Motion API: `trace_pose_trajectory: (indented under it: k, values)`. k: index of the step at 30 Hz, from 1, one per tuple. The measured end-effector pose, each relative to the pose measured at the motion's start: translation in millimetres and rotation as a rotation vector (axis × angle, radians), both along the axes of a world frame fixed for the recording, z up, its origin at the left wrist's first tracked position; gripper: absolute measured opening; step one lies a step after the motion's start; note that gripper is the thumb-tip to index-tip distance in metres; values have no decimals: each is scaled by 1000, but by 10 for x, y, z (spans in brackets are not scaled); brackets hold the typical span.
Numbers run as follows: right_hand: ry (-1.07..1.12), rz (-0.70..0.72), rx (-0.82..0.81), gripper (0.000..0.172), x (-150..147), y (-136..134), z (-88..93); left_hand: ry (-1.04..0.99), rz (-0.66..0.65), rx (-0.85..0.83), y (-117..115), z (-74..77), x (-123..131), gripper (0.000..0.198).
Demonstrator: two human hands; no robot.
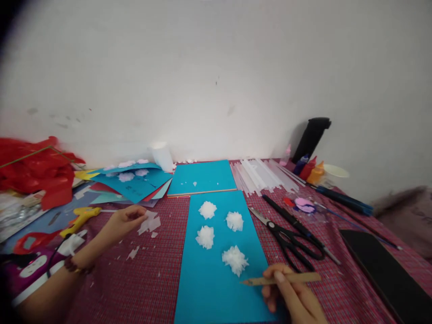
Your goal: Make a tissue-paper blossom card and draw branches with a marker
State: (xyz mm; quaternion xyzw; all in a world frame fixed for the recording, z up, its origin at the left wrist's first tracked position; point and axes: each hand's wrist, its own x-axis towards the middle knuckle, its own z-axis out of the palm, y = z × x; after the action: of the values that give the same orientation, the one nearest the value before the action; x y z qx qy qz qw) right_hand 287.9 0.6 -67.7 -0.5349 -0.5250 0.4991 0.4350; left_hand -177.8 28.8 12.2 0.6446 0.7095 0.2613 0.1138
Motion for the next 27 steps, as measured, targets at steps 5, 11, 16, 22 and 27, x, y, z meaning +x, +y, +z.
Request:
trace_pose_trajectory:
  k: [5, 11, 16, 22, 27]
  values:
    - [142, 59, 57, 33, -92, -108, 213, 5, 65, -53, -101, 82, 144, 32]
    - [14, 256, 191, 30, -139, -139, 302, -120, -139, -140, -130, 192, 759, 40]
    - [-158, 312, 380, 27, -188, -166, 309, -225, -571, -150, 30, 121, 1480, 29]
    - [-218, 245, 386, 23, -178, -179, 333, -291, -651, -198, 124, -132, 2004, 24]
    - [-155, 188, 319, 20, -159, -160, 289, -299, -679, -282, -17, -319, 2080, 22]
